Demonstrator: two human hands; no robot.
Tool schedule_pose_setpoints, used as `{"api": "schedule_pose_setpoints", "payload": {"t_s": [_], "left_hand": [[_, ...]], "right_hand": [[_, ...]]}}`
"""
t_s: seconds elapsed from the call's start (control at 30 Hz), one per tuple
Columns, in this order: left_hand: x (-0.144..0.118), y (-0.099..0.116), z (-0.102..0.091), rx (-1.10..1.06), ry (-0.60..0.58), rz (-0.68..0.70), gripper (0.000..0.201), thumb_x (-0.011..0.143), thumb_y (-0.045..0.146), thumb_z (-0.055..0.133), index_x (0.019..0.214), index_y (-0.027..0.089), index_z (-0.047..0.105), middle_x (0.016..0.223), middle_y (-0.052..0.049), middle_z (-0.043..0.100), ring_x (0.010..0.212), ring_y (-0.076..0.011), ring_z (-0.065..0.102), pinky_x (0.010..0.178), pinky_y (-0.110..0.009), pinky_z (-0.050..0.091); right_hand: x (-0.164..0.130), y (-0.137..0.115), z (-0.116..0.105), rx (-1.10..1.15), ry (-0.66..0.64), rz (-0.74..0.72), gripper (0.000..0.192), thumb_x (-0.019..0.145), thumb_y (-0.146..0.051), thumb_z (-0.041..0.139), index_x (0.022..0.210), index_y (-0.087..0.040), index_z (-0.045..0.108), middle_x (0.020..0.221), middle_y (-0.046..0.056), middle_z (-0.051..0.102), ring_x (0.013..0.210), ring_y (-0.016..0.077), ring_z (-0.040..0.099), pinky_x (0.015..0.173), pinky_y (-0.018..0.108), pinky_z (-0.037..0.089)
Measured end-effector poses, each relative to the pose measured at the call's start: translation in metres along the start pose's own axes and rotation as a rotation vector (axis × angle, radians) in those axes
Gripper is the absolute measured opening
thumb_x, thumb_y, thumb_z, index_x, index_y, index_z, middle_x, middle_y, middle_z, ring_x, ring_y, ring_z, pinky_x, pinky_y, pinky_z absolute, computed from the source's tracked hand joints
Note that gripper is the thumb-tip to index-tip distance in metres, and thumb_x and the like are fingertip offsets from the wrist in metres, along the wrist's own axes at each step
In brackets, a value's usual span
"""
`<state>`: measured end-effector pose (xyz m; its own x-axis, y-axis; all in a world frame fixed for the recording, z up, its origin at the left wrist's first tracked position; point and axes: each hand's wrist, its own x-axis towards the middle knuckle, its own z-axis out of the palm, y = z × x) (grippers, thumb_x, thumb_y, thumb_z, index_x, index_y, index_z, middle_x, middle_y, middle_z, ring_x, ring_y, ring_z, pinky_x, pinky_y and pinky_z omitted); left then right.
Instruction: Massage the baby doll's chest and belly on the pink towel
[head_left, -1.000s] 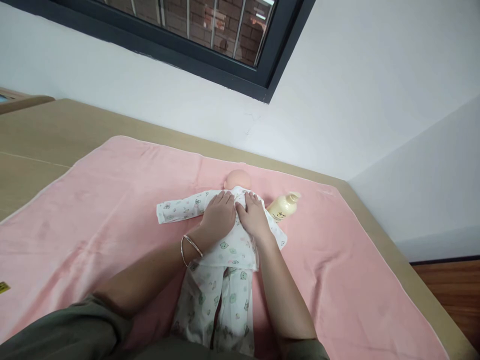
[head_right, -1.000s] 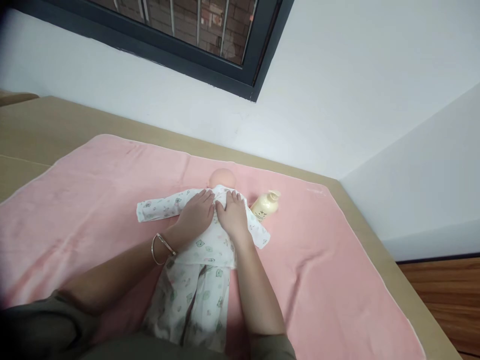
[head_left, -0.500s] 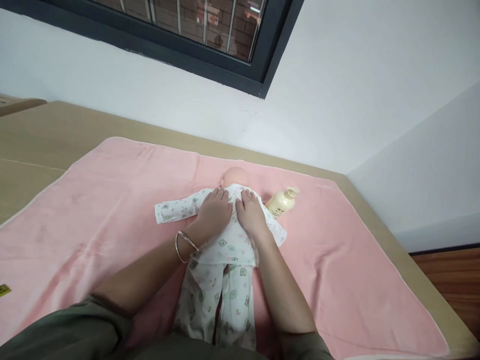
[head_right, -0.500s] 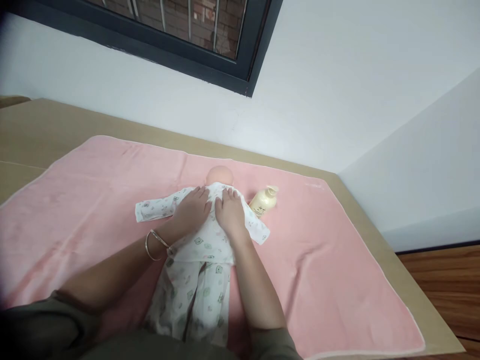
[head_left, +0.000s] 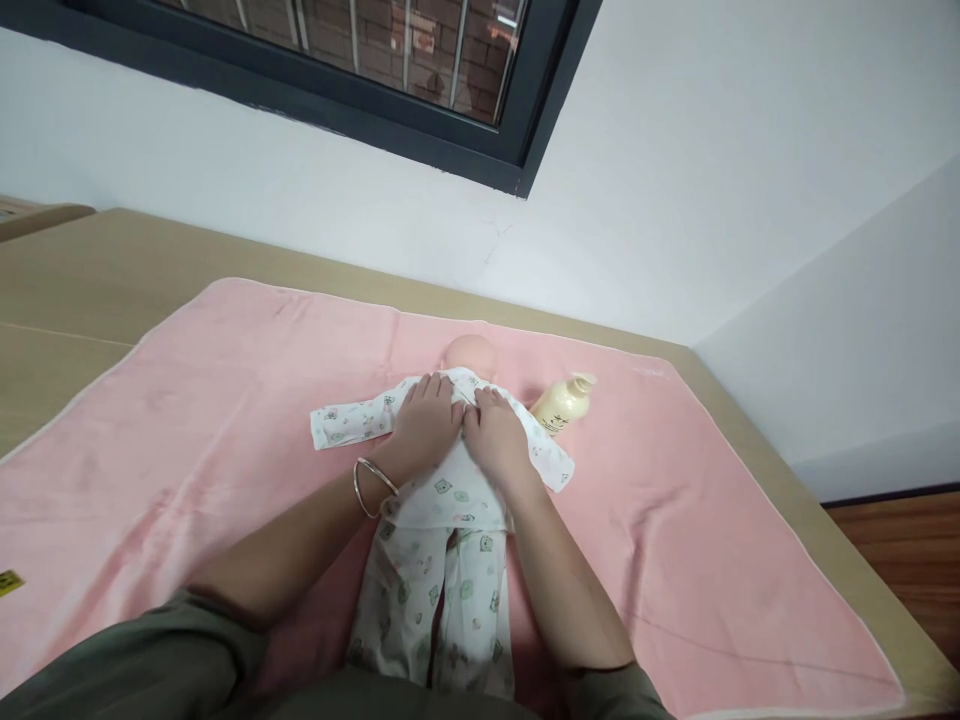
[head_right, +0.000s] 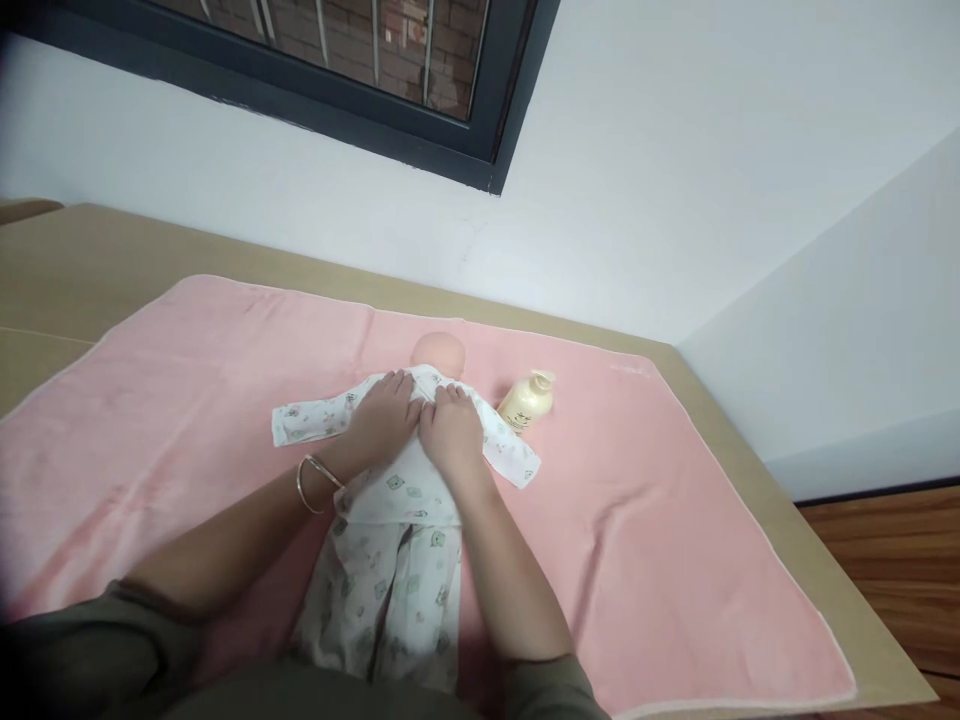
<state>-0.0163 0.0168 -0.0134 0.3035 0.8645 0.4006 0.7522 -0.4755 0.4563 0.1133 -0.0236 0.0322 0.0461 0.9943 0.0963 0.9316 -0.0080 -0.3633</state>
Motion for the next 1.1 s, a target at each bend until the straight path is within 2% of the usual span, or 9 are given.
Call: {"api": "schedule_pose_setpoints", "payload": {"t_s": [0.1,0.2,0.33,0.47,0.53,0.67,0.8,0.97,1.1], "left_hand": [[-0.014,0.017,0.0,0.049,0.014,0.032,0.047,0.095,0.027,0.044,0.134,0.005,0.058,0.142,-0.027,0.06,0.138,-0.0405,0.052,0.115,-0.058,0.039],[-0.015,0.022,-0.006,0.049,-0.013,0.084,0.042,0.093,0.024,0.045,0.126,0.007,0.064,0.136,-0.026,0.064,0.133,-0.0398,0.055,0.113,-0.057,0.041],[0.003,0.004,-0.012,0.004,-0.063,0.109,0.035,0.095,0.023,0.041,0.115,0.012,0.067,0.125,-0.022,0.068,0.126,-0.0334,0.06,0.111,-0.05,0.046],[0.017,-0.014,-0.009,0.008,-0.096,0.118,0.033,0.097,0.024,0.037,0.105,0.014,0.068,0.11,-0.019,0.071,0.113,-0.0321,0.064,0.106,-0.051,0.05],[0.018,-0.018,-0.005,0.029,-0.088,0.111,0.036,0.098,0.027,0.036,0.11,0.013,0.067,0.115,-0.02,0.07,0.116,-0.0331,0.063,0.106,-0.053,0.049],[0.014,-0.017,0.001,0.065,-0.079,0.104,0.045,0.101,0.03,0.034,0.126,0.006,0.062,0.133,-0.024,0.064,0.13,-0.0357,0.055,0.112,-0.056,0.044],[0.012,-0.014,0.003,0.103,-0.087,0.091,0.045,0.103,0.03,0.032,0.13,0.006,0.06,0.135,-0.023,0.063,0.134,-0.0348,0.053,0.113,-0.054,0.043],[0.011,-0.007,-0.003,0.12,-0.107,0.046,0.039,0.103,0.028,0.035,0.128,0.011,0.06,0.13,-0.019,0.066,0.128,-0.032,0.057,0.112,-0.052,0.044],[0.001,0.001,-0.008,0.141,-0.127,0.099,0.042,0.101,0.024,0.036,0.134,0.008,0.057,0.138,-0.021,0.062,0.134,-0.0329,0.053,0.112,-0.051,0.044]], "right_hand": [[0.012,0.017,-0.001,0.046,-0.007,-0.01,0.049,0.104,-0.032,0.04,0.145,-0.01,0.054,0.156,0.018,0.051,0.149,0.03,0.041,0.123,0.046,0.029],[0.015,0.022,-0.002,0.033,-0.004,-0.024,0.049,0.105,-0.033,0.038,0.144,-0.008,0.055,0.155,0.02,0.051,0.148,0.0311,0.042,0.123,0.048,0.028],[0.004,0.005,-0.004,-0.054,0.013,-0.028,0.046,0.104,-0.029,0.039,0.138,-0.006,0.059,0.146,0.023,0.059,0.141,0.034,0.048,0.121,0.048,0.03],[-0.007,-0.011,-0.005,-0.134,0.019,-0.036,0.037,0.101,-0.022,0.04,0.122,-0.008,0.068,0.134,0.023,0.066,0.131,0.035,0.056,0.116,0.046,0.037],[-0.006,-0.01,-0.005,-0.124,0.024,-0.038,0.037,0.101,-0.021,0.04,0.12,-0.009,0.069,0.132,0.022,0.067,0.13,0.0348,0.057,0.115,0.045,0.038],[0.005,0.005,-0.002,-0.031,0.04,-0.032,0.046,0.104,-0.031,0.042,0.138,-0.006,0.06,0.144,0.021,0.062,0.141,0.0331,0.049,0.119,0.044,0.034],[0.013,0.015,0.003,-0.006,0.065,-0.025,0.05,0.105,-0.036,0.042,0.142,-0.006,0.057,0.144,0.019,0.062,0.139,0.032,0.051,0.121,0.045,0.03],[0.012,0.014,0.007,-0.02,0.082,-0.033,0.051,0.104,-0.035,0.042,0.142,-0.004,0.057,0.144,0.021,0.062,0.138,0.0319,0.052,0.12,0.045,0.031],[0.012,0.016,0.007,-0.016,0.074,-0.022,0.053,0.104,-0.035,0.042,0.145,-0.004,0.055,0.147,0.021,0.059,0.141,0.0303,0.05,0.121,0.042,0.03]]}}
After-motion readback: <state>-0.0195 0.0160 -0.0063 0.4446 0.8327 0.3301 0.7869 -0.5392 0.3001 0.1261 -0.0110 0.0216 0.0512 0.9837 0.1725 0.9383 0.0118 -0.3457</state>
